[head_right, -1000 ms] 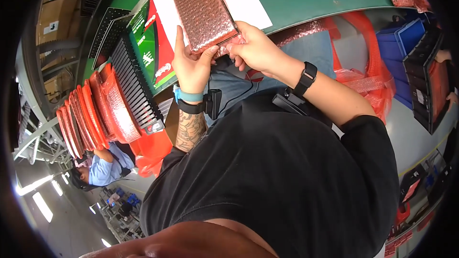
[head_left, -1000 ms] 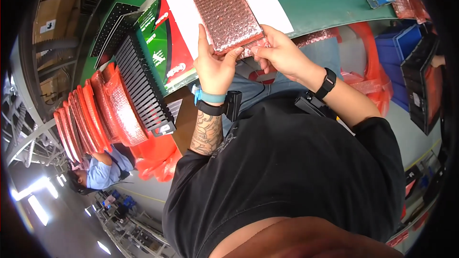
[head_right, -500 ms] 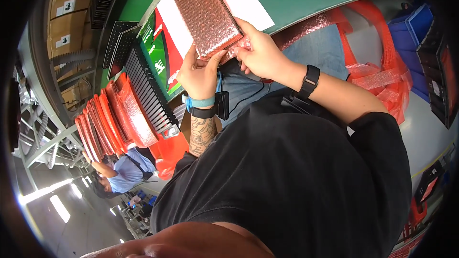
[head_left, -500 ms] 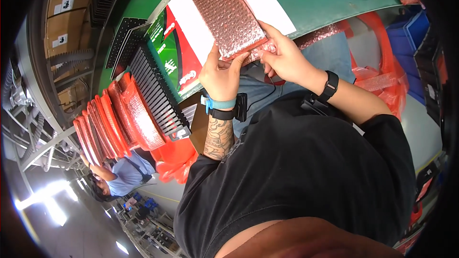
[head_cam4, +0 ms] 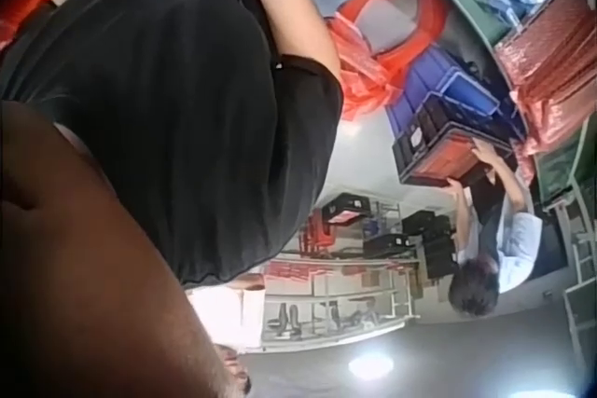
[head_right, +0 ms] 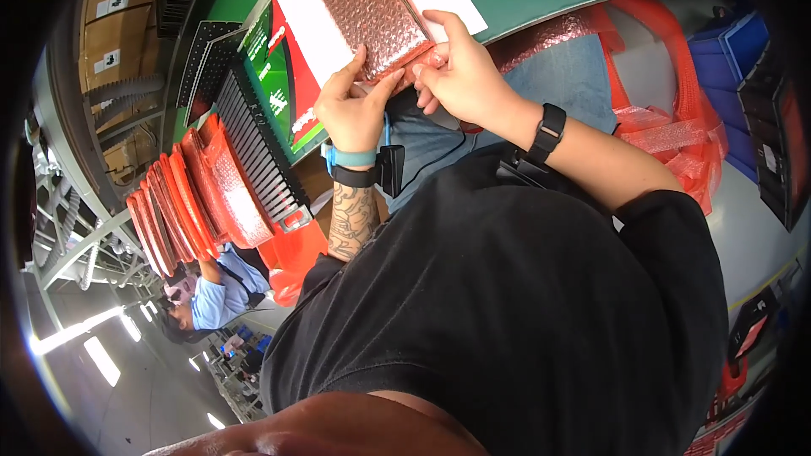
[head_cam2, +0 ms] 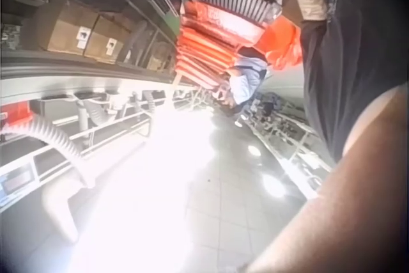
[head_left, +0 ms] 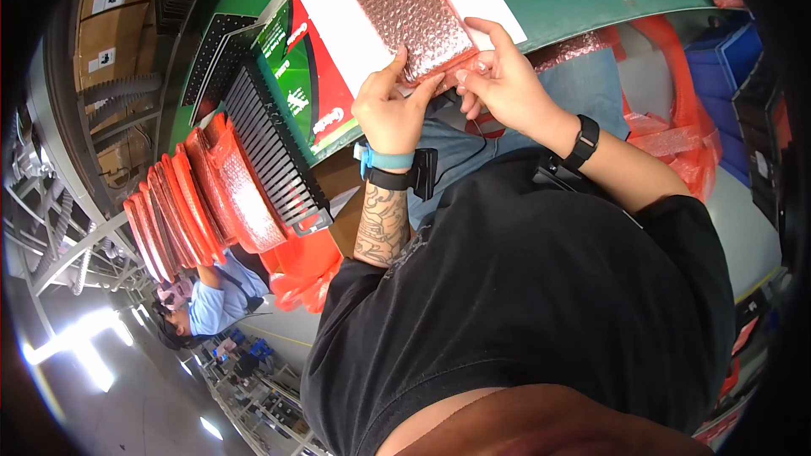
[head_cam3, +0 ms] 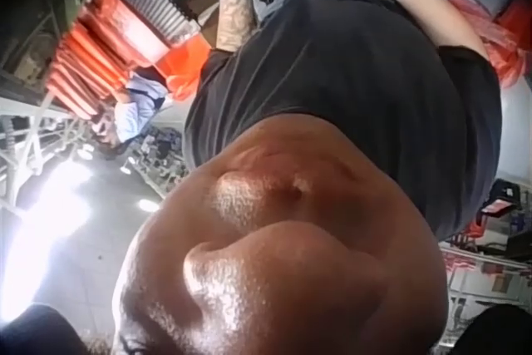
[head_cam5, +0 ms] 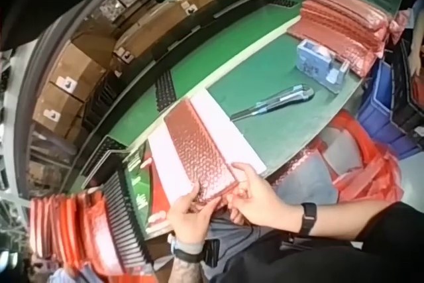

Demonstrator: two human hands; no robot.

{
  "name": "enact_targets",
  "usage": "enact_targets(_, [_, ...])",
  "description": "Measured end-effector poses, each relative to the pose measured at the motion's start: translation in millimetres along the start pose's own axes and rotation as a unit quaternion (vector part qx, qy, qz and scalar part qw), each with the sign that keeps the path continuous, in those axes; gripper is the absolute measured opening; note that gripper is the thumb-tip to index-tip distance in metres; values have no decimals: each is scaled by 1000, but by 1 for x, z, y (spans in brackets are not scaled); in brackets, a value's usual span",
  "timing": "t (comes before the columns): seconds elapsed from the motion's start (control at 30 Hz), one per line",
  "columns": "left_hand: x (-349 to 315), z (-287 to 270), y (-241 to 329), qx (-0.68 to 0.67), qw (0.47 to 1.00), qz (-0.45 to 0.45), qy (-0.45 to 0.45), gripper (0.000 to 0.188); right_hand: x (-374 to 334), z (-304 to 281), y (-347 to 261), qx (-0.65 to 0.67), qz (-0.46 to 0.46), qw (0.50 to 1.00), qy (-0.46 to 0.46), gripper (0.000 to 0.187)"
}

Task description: The person picks up a stack of circuit boards and places them on the table. They then wrap each circuit board individually in bubble wrap, securing it with tape, and stack the wrapped boards.

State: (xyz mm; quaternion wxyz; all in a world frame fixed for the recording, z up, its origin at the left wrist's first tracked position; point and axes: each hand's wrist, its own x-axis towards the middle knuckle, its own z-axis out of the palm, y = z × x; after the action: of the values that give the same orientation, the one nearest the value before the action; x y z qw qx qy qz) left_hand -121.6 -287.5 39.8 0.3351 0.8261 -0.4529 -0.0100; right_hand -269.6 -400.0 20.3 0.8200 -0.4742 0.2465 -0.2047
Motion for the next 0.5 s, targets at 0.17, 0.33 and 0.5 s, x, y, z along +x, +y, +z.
enact_targets(0.17, [9,-13,28,40,998,39,-16,50,1,-5,2,-28,-12,999,35,68])
enact_targets(0.33, [-4,-12,26,82,975,208,15,44,-7,-3,-4,-50,-4,998,37,68])
enact_targets(0.5, [-4,21,-10,14,963,267,30,40,-8,-6,-15,-71,26,996,43,65])
